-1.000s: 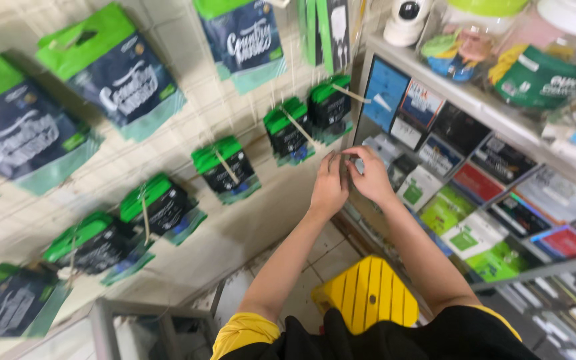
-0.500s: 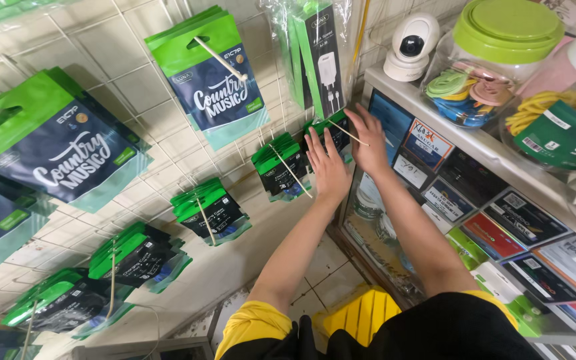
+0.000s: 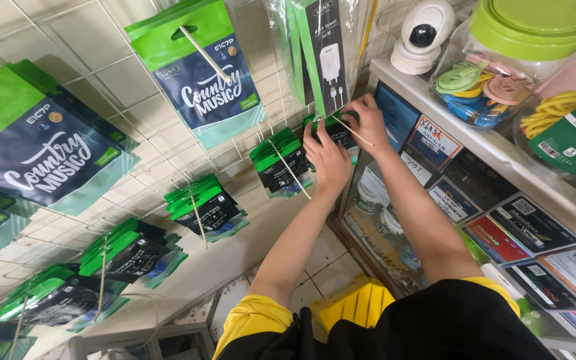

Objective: The person takes several green packages of charging cables from a wall display and places them into a cardboard box on a glass counter.

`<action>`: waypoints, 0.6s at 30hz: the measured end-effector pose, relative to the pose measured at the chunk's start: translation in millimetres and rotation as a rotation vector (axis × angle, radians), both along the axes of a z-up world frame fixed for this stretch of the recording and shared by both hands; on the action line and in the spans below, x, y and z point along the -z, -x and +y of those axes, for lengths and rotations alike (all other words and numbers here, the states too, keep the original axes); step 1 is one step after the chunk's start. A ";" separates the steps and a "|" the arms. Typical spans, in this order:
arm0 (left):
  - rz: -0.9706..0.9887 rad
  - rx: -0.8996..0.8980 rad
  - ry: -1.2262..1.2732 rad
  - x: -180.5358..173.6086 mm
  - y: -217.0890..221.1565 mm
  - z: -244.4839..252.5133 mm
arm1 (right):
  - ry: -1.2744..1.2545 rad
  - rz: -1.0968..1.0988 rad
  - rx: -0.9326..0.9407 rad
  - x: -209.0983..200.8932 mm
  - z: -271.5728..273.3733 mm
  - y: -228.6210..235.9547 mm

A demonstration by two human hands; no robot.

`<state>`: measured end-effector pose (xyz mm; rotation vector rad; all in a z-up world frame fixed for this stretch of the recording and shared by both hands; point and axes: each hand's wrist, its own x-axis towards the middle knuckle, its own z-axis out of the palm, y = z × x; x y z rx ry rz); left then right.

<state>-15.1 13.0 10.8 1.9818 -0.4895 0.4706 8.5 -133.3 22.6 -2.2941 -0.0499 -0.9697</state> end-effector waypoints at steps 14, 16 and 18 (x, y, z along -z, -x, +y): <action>0.096 0.043 0.287 15.1 25.2 -13.1 | -0.414 0.021 -0.183 1.2 -11.9 52.7; 0.088 0.058 0.355 18.2 35.5 -14.7 | -0.450 0.001 -0.190 -4.2 -9.8 68.5; 0.171 0.165 0.418 17.6 46.2 -14.7 | -0.373 -0.017 -0.066 -10.9 -7.7 82.6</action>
